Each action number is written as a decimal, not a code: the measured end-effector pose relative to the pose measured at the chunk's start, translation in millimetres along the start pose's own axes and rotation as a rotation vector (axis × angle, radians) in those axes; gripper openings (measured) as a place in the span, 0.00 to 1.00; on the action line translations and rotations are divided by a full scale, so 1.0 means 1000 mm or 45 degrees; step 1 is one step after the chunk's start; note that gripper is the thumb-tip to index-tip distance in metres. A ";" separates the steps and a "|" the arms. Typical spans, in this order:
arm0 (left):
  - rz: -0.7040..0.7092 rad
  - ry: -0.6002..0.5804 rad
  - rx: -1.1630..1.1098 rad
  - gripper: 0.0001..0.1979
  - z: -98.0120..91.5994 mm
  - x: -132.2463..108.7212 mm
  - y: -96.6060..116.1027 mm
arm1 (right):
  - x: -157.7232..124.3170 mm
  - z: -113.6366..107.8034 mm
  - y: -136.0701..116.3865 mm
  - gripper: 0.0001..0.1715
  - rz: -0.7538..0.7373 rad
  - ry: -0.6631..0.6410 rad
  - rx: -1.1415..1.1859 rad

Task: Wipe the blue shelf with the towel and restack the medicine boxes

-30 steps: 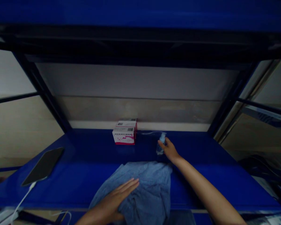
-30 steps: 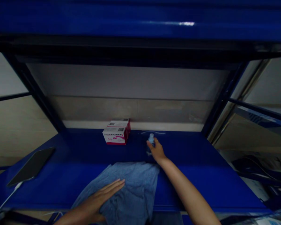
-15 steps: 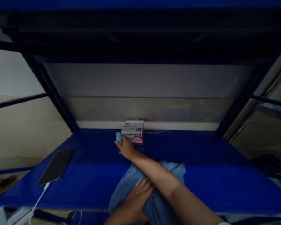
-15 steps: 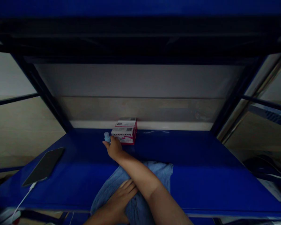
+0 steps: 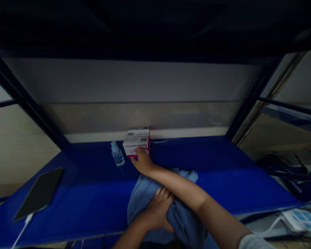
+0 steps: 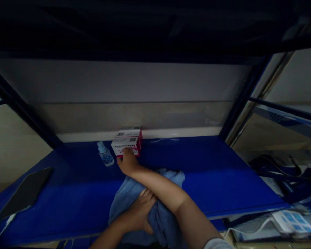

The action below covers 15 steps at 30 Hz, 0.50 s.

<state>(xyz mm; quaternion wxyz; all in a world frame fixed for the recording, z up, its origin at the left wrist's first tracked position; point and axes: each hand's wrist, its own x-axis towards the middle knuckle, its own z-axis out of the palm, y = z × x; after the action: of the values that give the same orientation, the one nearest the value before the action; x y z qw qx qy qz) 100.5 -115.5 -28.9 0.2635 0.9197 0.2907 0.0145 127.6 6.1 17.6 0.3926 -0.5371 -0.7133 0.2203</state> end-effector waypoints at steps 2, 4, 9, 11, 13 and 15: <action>0.047 0.022 0.005 0.54 0.001 0.023 0.004 | -0.011 -0.040 0.026 0.13 0.087 -0.035 -0.132; 0.073 0.039 0.005 0.54 0.003 0.054 0.009 | -0.022 -0.084 0.058 0.11 0.227 -0.071 -0.261; 0.101 0.063 -0.057 0.55 -0.006 0.117 0.016 | -0.052 -0.175 0.133 0.14 0.614 -0.059 -0.422; 0.204 0.000 -0.175 0.51 -0.020 0.122 0.011 | -0.064 -0.197 0.152 0.13 0.710 -0.097 -0.405; 0.250 -0.043 -0.360 0.40 -0.040 0.116 -0.001 | -0.073 -0.211 0.164 0.15 0.736 -0.175 -0.324; 0.172 0.013 -0.524 0.26 -0.061 0.106 -0.018 | -0.080 -0.219 0.169 0.16 0.716 -0.283 -0.209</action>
<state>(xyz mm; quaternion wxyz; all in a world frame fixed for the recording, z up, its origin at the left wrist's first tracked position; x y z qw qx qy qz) 168.3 -16.1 1.5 0.4426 0.8638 0.2205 0.0960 411.6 -37.2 -2.5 0.1911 -0.7159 -0.5907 0.3193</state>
